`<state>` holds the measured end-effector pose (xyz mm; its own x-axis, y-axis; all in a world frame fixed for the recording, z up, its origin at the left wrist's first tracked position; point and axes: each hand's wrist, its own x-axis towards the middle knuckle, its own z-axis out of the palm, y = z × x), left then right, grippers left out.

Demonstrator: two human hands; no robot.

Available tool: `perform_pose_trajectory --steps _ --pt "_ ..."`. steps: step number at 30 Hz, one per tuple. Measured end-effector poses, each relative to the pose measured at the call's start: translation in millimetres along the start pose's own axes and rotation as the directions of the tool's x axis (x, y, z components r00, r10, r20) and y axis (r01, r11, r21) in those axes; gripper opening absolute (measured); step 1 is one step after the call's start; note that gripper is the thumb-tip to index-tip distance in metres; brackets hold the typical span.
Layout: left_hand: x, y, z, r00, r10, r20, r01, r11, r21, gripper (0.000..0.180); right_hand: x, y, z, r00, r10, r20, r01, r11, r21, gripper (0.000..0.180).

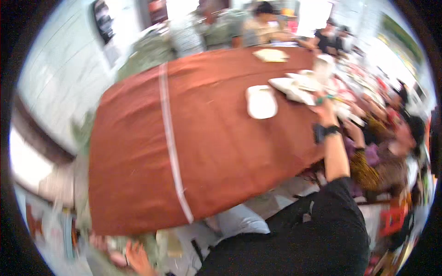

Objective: Trimming excess plastic material and loose threads from the edges of sandal slides using scissors.

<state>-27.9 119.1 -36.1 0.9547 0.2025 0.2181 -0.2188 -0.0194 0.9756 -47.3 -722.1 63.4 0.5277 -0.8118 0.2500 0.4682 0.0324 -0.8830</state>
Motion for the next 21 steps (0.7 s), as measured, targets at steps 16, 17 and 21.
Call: perform_pose_trajectory --steps 16,17,21 --pt "-47 -208 -230 0.704 -0.446 -0.553 0.505 0.861 -0.051 0.021 -249 9 158 0.749 0.51 0.423 -0.318 0.837 -0.445 0.06" --pt "-43 -229 -257 0.721 -0.504 -0.476 0.498 0.854 -0.15 0.024 -248 12 153 0.744 0.514 0.428 -0.318 0.834 -0.45 0.06" --pt "-15 -281 -323 0.596 -0.291 -0.748 0.586 0.794 0.158 0.031 -259 23 151 0.767 0.567 0.299 -0.468 0.815 -0.342 0.063"
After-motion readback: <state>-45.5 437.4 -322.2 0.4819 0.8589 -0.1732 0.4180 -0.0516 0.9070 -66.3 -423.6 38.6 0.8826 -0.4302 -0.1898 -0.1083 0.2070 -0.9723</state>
